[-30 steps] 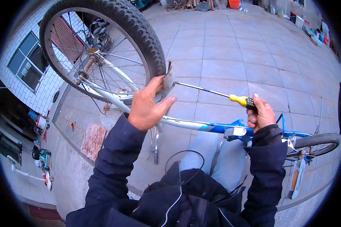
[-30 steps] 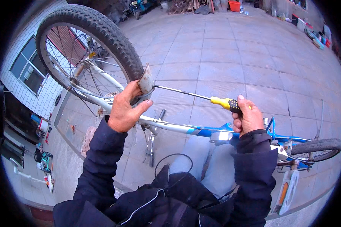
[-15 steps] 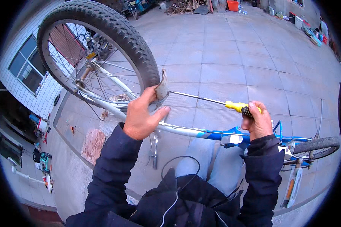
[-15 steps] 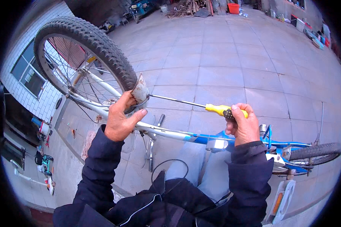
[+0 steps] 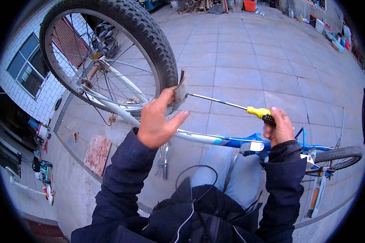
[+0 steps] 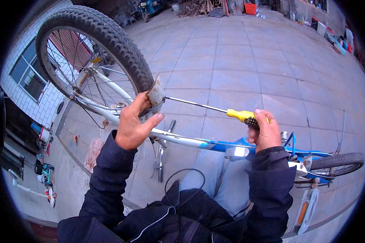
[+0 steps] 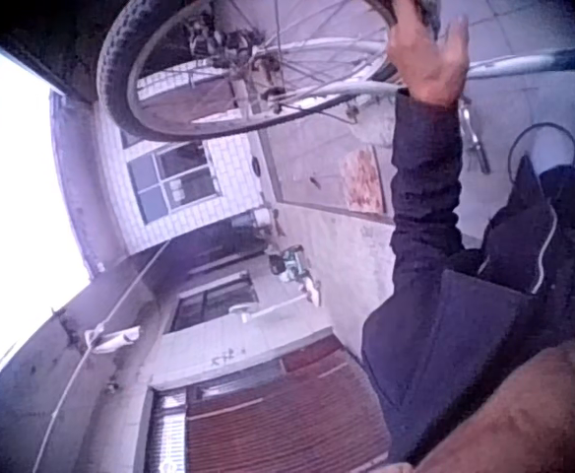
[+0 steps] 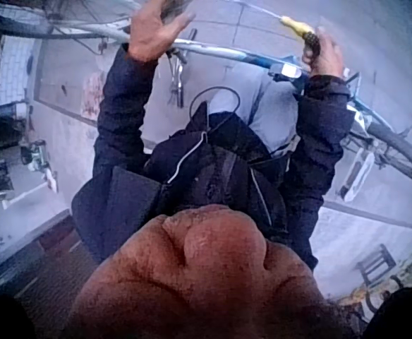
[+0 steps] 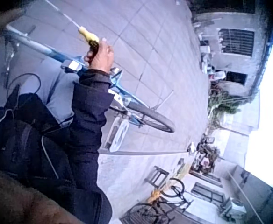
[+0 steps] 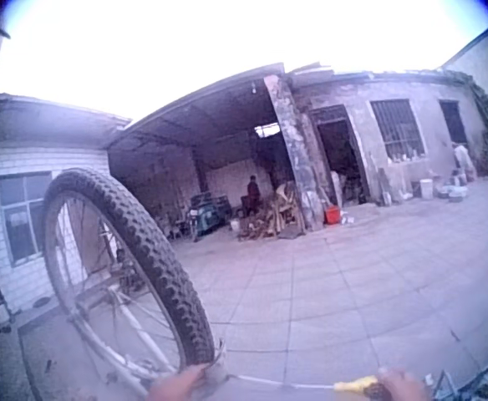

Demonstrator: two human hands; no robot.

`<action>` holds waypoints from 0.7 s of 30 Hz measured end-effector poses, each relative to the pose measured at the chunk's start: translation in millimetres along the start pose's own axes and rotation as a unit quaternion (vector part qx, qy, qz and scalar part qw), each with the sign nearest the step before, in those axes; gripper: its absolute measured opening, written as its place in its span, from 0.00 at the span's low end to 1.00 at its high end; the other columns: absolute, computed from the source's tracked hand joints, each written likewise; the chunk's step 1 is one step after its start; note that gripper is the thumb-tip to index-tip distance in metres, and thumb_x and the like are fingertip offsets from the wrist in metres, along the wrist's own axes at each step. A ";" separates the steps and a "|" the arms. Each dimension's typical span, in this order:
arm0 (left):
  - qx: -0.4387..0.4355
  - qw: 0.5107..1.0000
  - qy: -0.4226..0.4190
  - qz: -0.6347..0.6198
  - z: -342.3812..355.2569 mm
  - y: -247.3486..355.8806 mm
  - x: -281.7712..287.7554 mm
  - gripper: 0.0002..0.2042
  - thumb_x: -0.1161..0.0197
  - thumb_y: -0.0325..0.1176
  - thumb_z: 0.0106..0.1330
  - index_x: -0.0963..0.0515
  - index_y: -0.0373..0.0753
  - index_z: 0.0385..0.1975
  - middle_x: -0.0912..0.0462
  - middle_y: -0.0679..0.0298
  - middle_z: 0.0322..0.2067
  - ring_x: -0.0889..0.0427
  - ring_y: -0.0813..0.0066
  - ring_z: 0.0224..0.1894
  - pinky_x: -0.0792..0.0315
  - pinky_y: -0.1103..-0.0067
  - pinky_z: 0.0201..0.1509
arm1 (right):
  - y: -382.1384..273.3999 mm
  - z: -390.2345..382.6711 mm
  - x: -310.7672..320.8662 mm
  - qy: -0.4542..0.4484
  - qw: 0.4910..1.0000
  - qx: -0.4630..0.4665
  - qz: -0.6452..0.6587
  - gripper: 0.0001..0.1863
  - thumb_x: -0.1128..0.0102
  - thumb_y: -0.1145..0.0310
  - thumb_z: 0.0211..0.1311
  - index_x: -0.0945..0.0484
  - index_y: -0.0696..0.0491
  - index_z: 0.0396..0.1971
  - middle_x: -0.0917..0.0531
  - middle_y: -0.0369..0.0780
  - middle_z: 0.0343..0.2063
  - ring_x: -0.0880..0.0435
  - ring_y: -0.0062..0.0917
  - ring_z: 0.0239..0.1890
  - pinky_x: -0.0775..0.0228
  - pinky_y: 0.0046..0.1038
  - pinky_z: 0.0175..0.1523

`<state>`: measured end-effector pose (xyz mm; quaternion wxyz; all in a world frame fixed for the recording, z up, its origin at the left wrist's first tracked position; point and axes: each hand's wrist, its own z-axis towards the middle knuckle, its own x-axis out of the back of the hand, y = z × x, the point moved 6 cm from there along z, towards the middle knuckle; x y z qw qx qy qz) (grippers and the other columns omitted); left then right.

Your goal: The person uses a yellow screwdriver to tighten a screw on the front fender of a blue and silver bicycle while holding the fender by hand.

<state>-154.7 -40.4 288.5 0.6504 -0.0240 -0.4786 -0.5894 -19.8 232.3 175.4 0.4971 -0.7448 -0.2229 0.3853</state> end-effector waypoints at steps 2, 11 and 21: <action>0.016 1.000 -0.011 0.010 -2.1 1.5 1.5 0.24 0.36 0.32 0.50 0.33 0.31 0.47 0.22 0.46 0.34 0.20 0.54 0.40 0.28 0.73 0.43 | 0.0 -2.1 -3.2 0.012 1.000 -0.002 0.012 0.18 0.46 0.58 0.59 0.33 0.55 0.41 0.30 0.36 0.20 0.30 0.16 0.15 0.35 0.17 0.17; -0.013 1.000 -0.007 -0.015 -4.2 -3.9 -1.3 0.23 0.37 0.31 0.51 0.33 0.32 0.47 0.21 0.49 0.35 0.20 0.62 0.42 0.29 0.75 0.47 | 1.8 -3.2 -3.5 0.033 0.998 0.010 -0.050 0.21 0.46 0.49 0.57 0.32 0.54 0.31 0.32 0.34 0.16 0.32 0.15 0.12 0.39 0.17 0.14; -0.025 0.999 -0.001 -0.026 -3.4 -3.2 -2.2 0.20 0.37 0.30 0.52 0.31 0.30 0.43 0.21 0.49 0.35 0.20 0.63 0.42 0.29 0.75 0.48 | 2.0 -13.6 -8.6 0.012 1.000 0.018 -0.022 0.20 0.46 0.53 0.59 0.31 0.56 0.39 0.28 0.40 0.28 0.26 0.18 0.23 0.30 0.17 0.25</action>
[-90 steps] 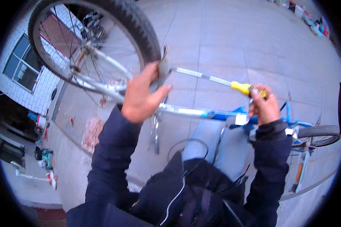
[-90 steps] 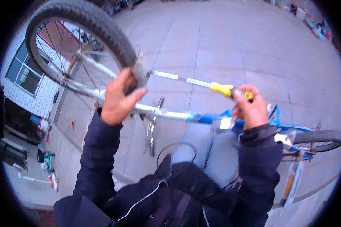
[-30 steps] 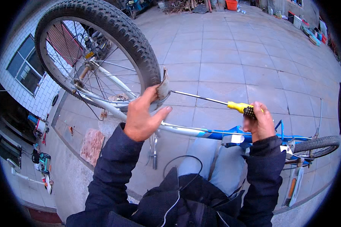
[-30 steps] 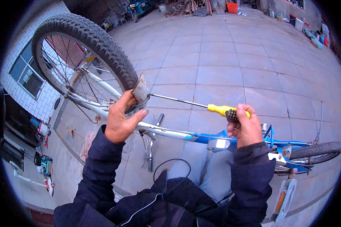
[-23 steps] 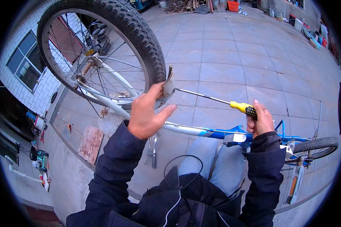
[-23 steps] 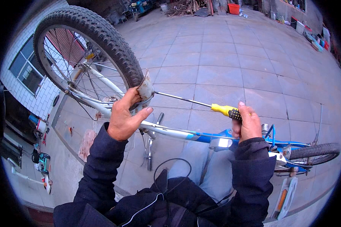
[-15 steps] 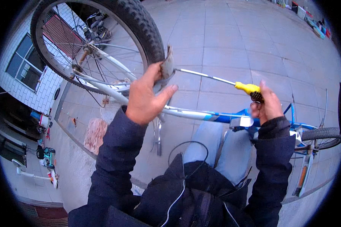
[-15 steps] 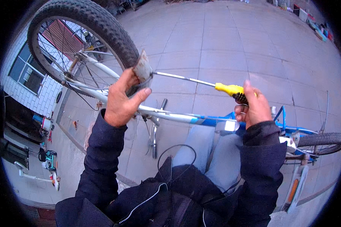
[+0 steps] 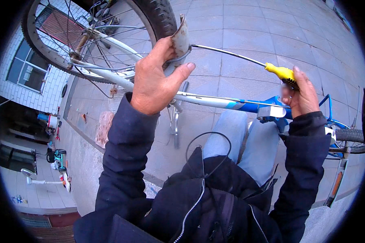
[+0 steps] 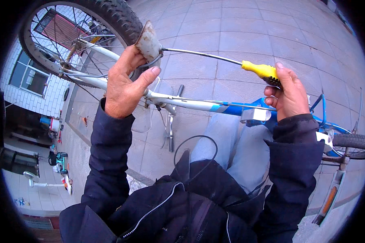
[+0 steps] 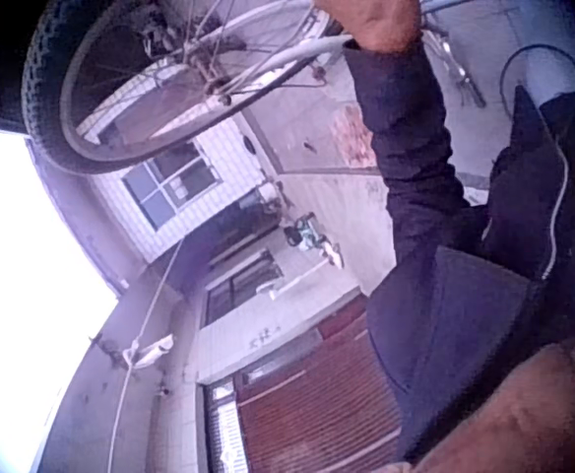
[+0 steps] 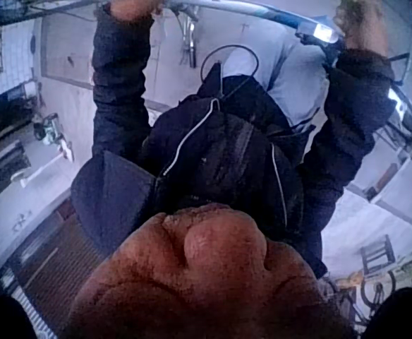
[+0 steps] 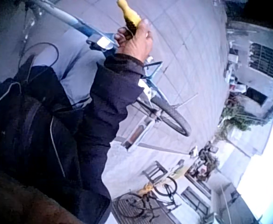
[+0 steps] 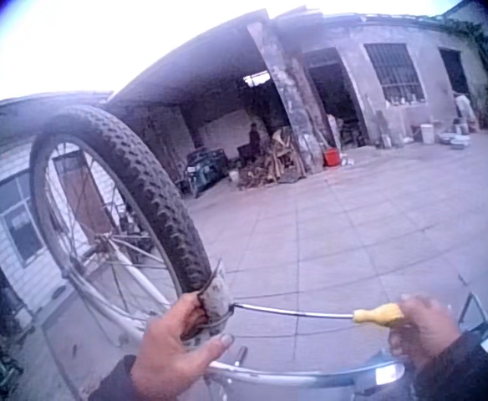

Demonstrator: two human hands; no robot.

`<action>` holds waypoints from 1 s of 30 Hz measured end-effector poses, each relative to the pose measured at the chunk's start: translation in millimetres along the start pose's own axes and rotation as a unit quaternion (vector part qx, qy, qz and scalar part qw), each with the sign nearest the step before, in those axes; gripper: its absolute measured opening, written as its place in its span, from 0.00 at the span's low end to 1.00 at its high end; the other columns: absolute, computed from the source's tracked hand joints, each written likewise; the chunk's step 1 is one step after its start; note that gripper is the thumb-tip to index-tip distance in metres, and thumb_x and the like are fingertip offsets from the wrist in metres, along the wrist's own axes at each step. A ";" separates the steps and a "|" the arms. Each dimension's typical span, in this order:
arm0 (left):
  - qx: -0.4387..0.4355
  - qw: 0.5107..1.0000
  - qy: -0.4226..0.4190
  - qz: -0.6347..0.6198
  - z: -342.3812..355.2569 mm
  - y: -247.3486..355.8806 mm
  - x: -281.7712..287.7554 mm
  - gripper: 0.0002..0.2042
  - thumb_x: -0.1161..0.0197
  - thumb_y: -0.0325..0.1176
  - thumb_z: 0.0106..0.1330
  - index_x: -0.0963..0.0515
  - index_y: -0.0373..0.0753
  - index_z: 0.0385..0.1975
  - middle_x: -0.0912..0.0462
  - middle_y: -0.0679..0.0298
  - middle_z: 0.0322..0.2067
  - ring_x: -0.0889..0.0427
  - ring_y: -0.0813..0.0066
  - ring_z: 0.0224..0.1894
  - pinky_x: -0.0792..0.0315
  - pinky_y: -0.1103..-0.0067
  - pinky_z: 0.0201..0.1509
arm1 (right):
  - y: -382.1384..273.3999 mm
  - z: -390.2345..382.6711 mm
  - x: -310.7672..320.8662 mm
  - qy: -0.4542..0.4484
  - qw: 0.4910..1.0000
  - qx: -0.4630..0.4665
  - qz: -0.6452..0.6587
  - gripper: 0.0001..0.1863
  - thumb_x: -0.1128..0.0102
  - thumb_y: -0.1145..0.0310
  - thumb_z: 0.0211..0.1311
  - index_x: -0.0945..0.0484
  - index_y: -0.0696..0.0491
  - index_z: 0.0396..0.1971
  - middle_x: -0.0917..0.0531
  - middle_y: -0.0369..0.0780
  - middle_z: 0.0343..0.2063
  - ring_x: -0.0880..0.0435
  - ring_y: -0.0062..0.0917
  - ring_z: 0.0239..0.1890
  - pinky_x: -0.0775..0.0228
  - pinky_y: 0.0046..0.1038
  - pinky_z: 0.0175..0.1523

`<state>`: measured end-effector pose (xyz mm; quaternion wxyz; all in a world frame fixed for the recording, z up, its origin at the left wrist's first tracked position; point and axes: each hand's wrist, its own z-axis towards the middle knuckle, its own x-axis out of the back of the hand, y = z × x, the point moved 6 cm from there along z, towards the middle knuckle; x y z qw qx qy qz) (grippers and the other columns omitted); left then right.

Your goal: The person uses a yellow screwdriver to tighten a screw on the front fender of a blue and silver bicycle while holding the fender by hand.

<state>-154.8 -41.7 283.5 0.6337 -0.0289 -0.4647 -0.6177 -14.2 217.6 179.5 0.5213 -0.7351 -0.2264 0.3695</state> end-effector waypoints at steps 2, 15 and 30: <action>0.000 1.000 0.000 -0.004 -0.1 0.1 0.2 0.20 0.36 0.29 0.51 0.31 0.30 0.43 0.21 0.50 0.35 0.21 0.63 0.42 0.29 0.75 0.48 | -0.7 -2.2 -1.2 -0.007 1.000 -0.002 0.017 0.20 0.45 0.54 0.59 0.31 0.56 0.41 0.28 0.42 0.32 0.25 0.19 0.27 0.29 0.17 0.27; 0.009 1.000 0.001 -0.013 -0.1 2.8 -0.7 0.20 0.37 0.28 0.52 0.31 0.30 0.45 0.21 0.51 0.36 0.21 0.65 0.43 0.30 0.76 0.49 | 3.8 -3.9 -0.8 0.011 0.997 -0.071 -0.017 0.28 0.44 0.46 0.55 0.32 0.57 0.41 0.27 0.41 0.29 0.26 0.17 0.23 0.32 0.14 0.23; 0.006 1.000 -0.006 -0.002 0.1 1.4 0.3 0.20 0.37 0.29 0.52 0.31 0.30 0.46 0.21 0.50 0.37 0.21 0.63 0.44 0.30 0.75 0.49 | 0.1 4.4 1.7 -0.029 0.999 0.020 0.029 0.20 0.44 0.56 0.59 0.31 0.56 0.42 0.28 0.41 0.30 0.27 0.18 0.26 0.29 0.18 0.31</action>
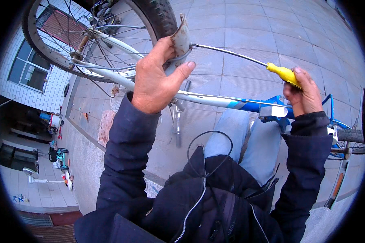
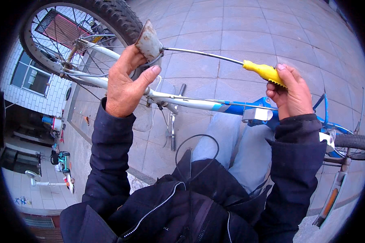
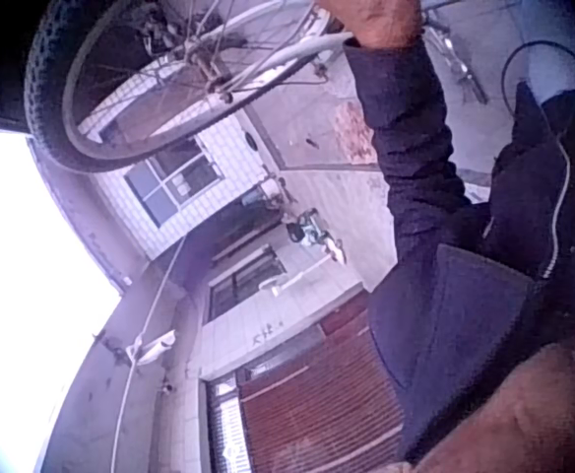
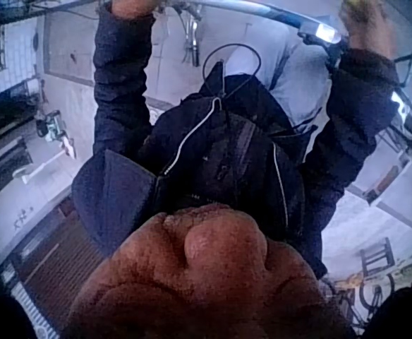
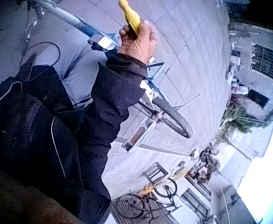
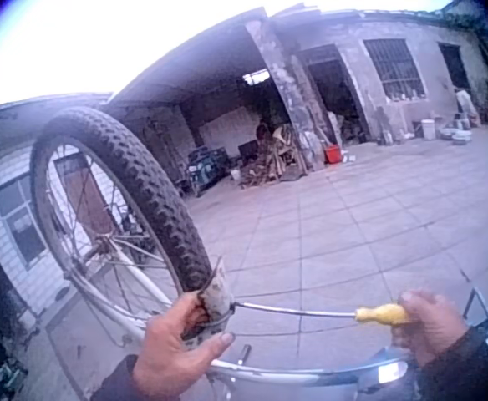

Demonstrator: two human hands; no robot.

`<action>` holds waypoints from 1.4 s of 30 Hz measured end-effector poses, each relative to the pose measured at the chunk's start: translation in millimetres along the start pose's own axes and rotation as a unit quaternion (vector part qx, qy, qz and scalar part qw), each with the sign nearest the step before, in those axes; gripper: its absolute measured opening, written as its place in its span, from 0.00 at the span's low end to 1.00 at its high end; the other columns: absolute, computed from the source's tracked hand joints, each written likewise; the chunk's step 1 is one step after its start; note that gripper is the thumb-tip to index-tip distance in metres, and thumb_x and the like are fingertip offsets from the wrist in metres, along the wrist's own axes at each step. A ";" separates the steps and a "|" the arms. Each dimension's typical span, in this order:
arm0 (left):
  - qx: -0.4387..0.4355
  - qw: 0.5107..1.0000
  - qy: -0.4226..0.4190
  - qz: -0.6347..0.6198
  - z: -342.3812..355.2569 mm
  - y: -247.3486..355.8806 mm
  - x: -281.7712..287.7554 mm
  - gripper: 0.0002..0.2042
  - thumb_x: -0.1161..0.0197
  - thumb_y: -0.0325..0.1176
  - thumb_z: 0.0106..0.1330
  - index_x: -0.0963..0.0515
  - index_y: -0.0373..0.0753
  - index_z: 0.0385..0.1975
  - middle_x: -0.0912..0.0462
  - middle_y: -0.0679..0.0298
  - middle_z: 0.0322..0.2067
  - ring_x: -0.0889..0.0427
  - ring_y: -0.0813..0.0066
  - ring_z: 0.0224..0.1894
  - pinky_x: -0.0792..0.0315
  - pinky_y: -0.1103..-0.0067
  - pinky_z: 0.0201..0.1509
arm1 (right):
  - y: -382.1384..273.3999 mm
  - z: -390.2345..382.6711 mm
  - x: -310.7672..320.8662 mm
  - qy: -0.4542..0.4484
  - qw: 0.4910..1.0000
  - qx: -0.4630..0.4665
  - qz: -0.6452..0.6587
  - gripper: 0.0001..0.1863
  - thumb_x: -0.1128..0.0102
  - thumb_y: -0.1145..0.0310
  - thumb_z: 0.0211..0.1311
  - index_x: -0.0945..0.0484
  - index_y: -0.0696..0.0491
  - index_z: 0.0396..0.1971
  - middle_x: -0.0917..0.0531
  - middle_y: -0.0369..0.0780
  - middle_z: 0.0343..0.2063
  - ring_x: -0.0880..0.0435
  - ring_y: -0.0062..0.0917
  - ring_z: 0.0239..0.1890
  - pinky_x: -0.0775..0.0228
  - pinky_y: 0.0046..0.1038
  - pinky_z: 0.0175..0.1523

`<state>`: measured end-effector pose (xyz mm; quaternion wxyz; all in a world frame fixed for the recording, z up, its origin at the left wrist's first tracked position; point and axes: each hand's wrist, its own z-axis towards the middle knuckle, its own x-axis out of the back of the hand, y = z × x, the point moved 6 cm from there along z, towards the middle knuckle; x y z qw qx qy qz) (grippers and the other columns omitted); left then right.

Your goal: The person uses a yellow screwdriver to tighten a screw on the front fender of a blue and silver bicycle while holding the fender by hand.

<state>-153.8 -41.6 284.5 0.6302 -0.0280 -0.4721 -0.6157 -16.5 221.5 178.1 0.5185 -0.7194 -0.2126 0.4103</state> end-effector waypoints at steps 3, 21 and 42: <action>0.003 1.000 -0.001 -0.008 -0.2 -1.1 -0.2 0.20 0.37 0.29 0.52 0.31 0.30 0.46 0.21 0.50 0.37 0.21 0.64 0.44 0.30 0.75 0.49 | -0.3 -0.2 0.5 -0.011 1.000 0.008 0.024 0.20 0.44 0.56 0.58 0.31 0.56 0.43 0.28 0.41 0.31 0.26 0.19 0.28 0.28 0.18 0.31; -0.001 1.000 0.010 0.003 -0.4 -0.6 0.4 0.20 0.37 0.30 0.52 0.30 0.31 0.45 0.21 0.50 0.36 0.21 0.62 0.43 0.29 0.74 0.49 | -0.4 0.0 -3.2 0.025 1.000 -0.010 0.015 0.21 0.42 0.55 0.57 0.32 0.57 0.42 0.30 0.41 0.30 0.28 0.18 0.24 0.31 0.17 0.26; -0.006 1.000 0.014 0.020 -1.5 -2.3 1.1 0.20 0.36 0.31 0.51 0.30 0.32 0.44 0.21 0.49 0.35 0.20 0.61 0.42 0.28 0.74 0.47 | 1.0 1.9 -1.2 0.004 1.000 0.005 0.011 0.21 0.44 0.58 0.59 0.32 0.58 0.45 0.30 0.44 0.35 0.26 0.19 0.30 0.27 0.17 0.35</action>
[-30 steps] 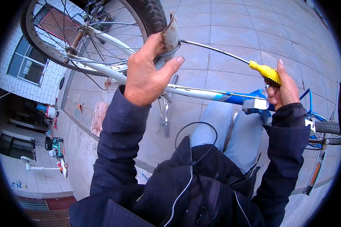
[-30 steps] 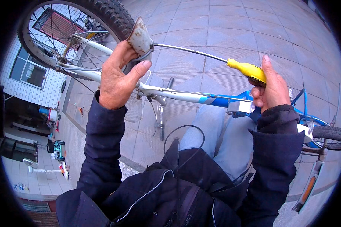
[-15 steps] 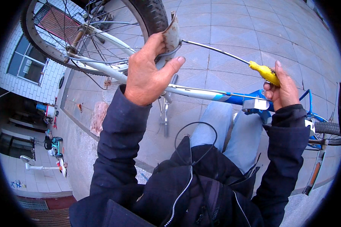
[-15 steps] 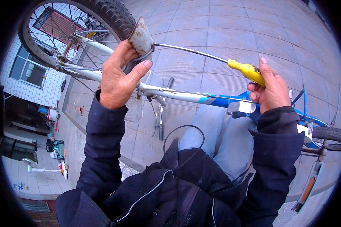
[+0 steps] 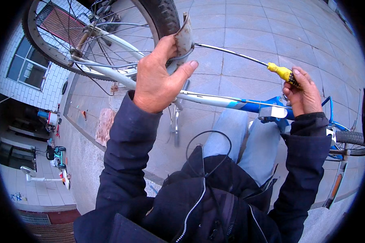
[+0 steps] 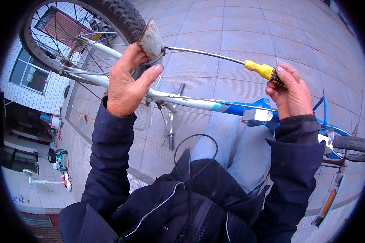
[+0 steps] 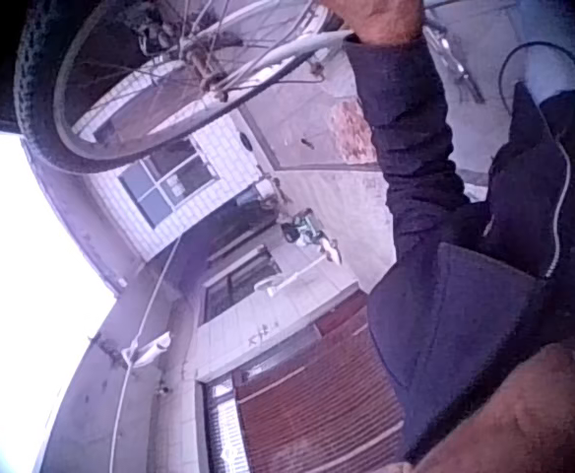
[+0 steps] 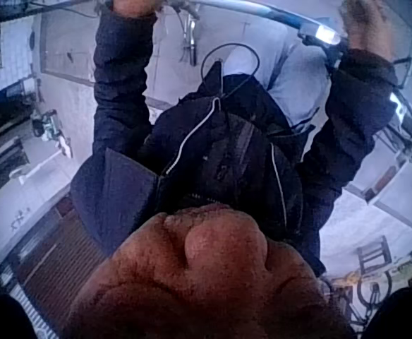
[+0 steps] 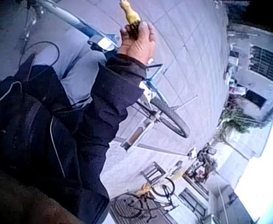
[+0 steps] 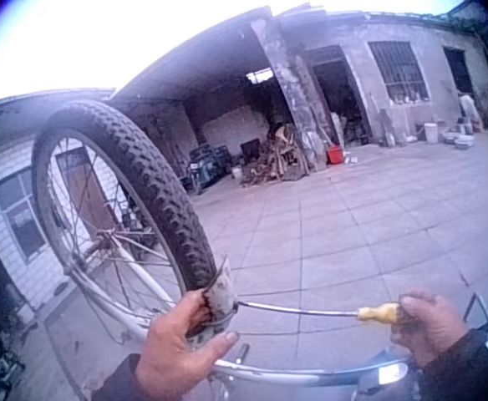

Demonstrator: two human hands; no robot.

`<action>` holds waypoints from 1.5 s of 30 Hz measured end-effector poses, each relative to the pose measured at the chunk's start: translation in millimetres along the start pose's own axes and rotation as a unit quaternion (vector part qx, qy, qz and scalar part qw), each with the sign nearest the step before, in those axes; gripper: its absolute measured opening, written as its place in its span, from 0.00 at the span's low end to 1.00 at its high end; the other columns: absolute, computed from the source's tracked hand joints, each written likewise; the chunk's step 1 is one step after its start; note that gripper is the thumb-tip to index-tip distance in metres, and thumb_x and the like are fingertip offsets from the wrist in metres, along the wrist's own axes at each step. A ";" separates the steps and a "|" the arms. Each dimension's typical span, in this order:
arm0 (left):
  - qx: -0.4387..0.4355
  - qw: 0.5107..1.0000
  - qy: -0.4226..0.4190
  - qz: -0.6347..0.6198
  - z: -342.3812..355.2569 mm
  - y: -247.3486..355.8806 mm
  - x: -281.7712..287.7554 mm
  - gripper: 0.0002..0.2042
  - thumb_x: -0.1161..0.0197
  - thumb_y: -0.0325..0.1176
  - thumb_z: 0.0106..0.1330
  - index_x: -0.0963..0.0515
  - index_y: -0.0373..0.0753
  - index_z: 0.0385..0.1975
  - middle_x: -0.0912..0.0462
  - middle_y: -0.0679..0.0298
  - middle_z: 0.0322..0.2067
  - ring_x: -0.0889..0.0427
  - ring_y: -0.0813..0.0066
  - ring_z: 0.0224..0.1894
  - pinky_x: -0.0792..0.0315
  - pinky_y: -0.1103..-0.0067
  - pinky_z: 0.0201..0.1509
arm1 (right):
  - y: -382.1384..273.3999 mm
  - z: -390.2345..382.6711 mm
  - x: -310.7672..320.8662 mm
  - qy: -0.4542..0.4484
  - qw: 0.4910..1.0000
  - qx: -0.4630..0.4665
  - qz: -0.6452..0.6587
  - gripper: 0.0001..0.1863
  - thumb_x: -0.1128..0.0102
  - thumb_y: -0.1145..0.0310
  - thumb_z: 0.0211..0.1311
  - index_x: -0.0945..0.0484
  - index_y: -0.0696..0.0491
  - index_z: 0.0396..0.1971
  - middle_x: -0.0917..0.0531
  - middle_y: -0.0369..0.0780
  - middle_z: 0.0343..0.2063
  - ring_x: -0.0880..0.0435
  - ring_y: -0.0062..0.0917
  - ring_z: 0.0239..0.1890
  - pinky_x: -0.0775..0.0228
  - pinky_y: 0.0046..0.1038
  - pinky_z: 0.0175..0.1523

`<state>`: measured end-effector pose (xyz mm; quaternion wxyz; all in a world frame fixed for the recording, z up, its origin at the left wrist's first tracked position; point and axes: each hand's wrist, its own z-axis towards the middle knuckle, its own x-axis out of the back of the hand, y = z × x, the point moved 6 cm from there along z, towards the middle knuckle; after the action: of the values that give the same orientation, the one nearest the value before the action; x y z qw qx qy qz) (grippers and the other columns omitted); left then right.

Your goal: The person uses a yellow screwdriver to tighten a screw on the front fender of a blue and silver bicycle while holding the fender by hand.

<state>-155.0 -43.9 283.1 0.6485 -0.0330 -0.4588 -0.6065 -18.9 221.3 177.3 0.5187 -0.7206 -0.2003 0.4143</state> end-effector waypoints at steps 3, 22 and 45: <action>-0.013 1.000 0.007 0.002 1.1 -0.8 -0.5 0.20 0.36 0.32 0.51 0.30 0.32 0.43 0.21 0.49 0.34 0.20 0.61 0.41 0.28 0.74 0.46 | 0.8 -1.0 -0.5 0.009 1.000 -0.019 -0.007 0.21 0.43 0.58 0.58 0.32 0.58 0.45 0.30 0.45 0.36 0.24 0.21 0.33 0.26 0.20 0.40; 0.013 0.999 0.016 0.028 0.6 1.0 1.1 0.22 0.37 0.31 0.51 0.32 0.32 0.45 0.22 0.47 0.32 0.20 0.55 0.37 0.28 0.73 0.40 | -0.5 -0.6 -2.3 -0.020 0.998 -0.020 0.053 0.20 0.43 0.64 0.58 0.35 0.58 0.46 0.32 0.47 0.41 0.27 0.33 0.46 0.27 0.32 0.49; 0.016 0.999 0.026 0.025 -1.5 2.0 3.9 0.21 0.37 0.30 0.51 0.33 0.34 0.46 0.21 0.49 0.30 0.20 0.54 0.34 0.27 0.73 0.38 | 3.4 0.9 -3.2 0.016 0.999 -0.043 -0.010 0.15 0.48 0.58 0.61 0.30 0.56 0.36 0.27 0.39 0.22 0.28 0.17 0.15 0.35 0.16 0.17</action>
<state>-153.2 -47.2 285.7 0.6758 -0.0189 -0.4504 -0.5831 -21.9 218.2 175.3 0.4946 -0.7465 -0.2165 0.3889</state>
